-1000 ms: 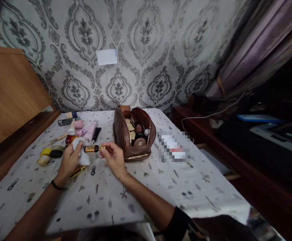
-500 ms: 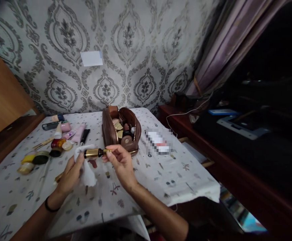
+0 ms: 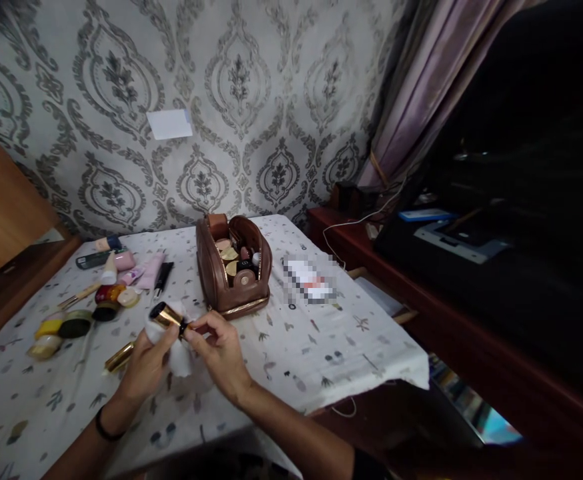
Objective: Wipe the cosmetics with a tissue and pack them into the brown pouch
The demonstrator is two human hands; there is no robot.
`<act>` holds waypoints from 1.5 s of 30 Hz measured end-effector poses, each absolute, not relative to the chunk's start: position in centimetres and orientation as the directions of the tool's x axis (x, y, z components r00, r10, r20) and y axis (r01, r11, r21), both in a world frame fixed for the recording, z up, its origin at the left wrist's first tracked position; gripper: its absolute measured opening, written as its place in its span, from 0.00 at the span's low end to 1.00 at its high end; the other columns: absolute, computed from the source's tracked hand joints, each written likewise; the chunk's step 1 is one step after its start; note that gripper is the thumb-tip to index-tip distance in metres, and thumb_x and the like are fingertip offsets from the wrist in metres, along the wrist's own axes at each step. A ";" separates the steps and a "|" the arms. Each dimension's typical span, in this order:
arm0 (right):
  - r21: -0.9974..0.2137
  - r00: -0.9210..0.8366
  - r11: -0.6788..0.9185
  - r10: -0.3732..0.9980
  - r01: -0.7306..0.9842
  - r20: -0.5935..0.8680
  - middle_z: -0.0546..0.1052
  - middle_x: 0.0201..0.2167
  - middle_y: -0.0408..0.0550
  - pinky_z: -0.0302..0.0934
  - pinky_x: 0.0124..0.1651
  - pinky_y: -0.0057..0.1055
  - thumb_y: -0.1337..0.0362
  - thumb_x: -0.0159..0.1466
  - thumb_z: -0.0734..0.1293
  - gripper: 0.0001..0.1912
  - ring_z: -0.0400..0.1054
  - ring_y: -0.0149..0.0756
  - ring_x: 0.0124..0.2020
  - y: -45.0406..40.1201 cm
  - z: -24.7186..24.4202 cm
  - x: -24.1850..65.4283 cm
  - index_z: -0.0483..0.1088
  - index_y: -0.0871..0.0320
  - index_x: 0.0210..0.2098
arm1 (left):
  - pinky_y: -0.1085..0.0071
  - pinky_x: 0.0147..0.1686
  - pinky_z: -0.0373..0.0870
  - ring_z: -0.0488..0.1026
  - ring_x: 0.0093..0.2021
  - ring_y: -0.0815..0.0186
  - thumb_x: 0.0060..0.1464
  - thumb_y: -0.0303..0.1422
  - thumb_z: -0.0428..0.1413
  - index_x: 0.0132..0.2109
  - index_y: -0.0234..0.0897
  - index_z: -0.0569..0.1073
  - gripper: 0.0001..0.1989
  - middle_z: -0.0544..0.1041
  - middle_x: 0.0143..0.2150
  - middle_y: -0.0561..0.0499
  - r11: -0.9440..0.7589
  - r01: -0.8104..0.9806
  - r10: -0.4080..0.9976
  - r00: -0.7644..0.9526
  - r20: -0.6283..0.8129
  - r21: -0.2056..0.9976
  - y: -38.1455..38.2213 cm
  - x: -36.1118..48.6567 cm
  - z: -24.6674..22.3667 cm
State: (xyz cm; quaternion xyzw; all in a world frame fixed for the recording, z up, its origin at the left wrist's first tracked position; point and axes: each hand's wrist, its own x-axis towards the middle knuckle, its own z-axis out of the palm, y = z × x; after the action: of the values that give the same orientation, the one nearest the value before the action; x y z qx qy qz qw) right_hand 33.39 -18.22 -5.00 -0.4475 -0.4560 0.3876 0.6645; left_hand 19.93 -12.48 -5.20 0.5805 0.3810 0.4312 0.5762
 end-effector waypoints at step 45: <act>-0.977 0.252 0.191 0.954 -0.099 0.161 0.74 0.30 0.41 0.62 0.35 0.28 0.55 0.53 0.78 0.19 0.68 0.32 0.31 -21.0 -4.2 39.5 0.68 0.55 0.34 | 0.74 0.17 0.59 0.64 0.19 0.70 0.52 0.53 0.58 0.30 0.37 0.71 0.22 0.71 0.21 0.53 0.056 0.056 0.882 0.465 -0.075 0.997 -14.2 21.0 -3.9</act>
State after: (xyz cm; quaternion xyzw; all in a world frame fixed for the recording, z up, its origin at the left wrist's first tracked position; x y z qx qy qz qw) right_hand 39.53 -20.98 -4.16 -0.4791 -0.4460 0.4183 0.6297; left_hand 21.03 -14.19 -3.93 0.5984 0.3917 0.3377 0.6119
